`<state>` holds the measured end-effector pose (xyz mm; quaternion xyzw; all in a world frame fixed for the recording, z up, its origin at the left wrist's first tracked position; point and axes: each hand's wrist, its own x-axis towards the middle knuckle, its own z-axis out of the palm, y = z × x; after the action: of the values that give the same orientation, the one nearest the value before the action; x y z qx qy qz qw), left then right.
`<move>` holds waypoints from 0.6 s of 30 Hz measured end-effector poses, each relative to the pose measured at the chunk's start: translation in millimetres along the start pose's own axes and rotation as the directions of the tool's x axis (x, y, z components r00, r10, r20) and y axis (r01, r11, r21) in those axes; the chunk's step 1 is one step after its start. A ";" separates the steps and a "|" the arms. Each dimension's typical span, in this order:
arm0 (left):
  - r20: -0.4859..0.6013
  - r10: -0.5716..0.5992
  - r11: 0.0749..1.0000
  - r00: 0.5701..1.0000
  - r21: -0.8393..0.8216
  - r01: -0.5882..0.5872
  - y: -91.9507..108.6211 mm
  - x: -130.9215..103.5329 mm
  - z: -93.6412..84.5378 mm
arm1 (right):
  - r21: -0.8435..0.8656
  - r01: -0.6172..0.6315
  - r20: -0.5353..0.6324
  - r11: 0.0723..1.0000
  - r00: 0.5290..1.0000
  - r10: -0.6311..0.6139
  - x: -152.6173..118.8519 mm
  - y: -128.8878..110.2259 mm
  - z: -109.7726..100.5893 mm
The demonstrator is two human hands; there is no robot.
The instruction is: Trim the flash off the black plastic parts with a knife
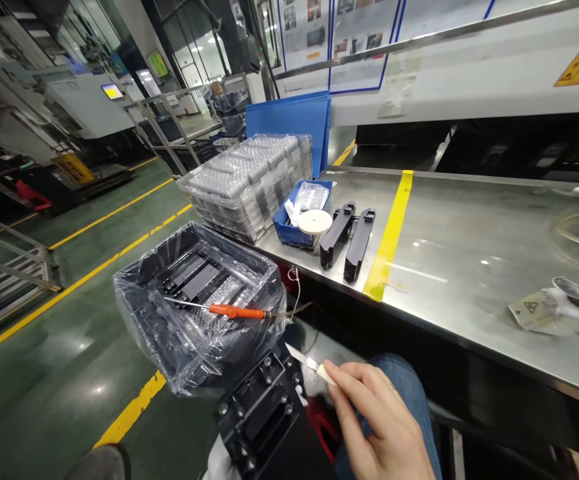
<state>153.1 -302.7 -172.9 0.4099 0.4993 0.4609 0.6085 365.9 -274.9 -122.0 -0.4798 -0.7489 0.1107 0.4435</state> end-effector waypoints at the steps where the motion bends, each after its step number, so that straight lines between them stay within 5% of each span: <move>1: -0.011 0.024 0.998 1.000 0.056 -0.023 4.3 0.1 1.0 | 0.003 0.009 0.020 1.000 1.000 -0.009 -0.7 -0.4 -1.9; 8: -0.087 0.146 0.910 0.985 0.403 -0.099 19.2 -10.1 -4.4 | -0.055 -0.017 0.080 0.998 0.997 0.021 -8.7 0.3 -7.2; 13: -0.030 0.192 0.872 0.981 0.465 -0.156 26.2 -9.1 -11.1 | 0.018 -0.025 0.146 1.000 0.989 0.023 -16.7 10.0 -10.3; 16: 0.080 0.191 0.883 0.978 0.422 -0.207 36.0 -1.2 -10.3 | 0.096 -0.211 0.185 0.973 0.964 0.191 -18.4 16.6 -7.4; 18: 0.161 0.176 0.896 0.971 0.382 -0.226 42.0 2.2 -7.9 | 0.212 -0.457 0.336 0.864 0.864 0.375 -17.3 16.6 -3.2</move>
<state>139.1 -290.3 -134.4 0.6016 0.4991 0.3845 0.4911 381.1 -281.4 -139.6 -0.5417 -0.6580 0.3786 0.3607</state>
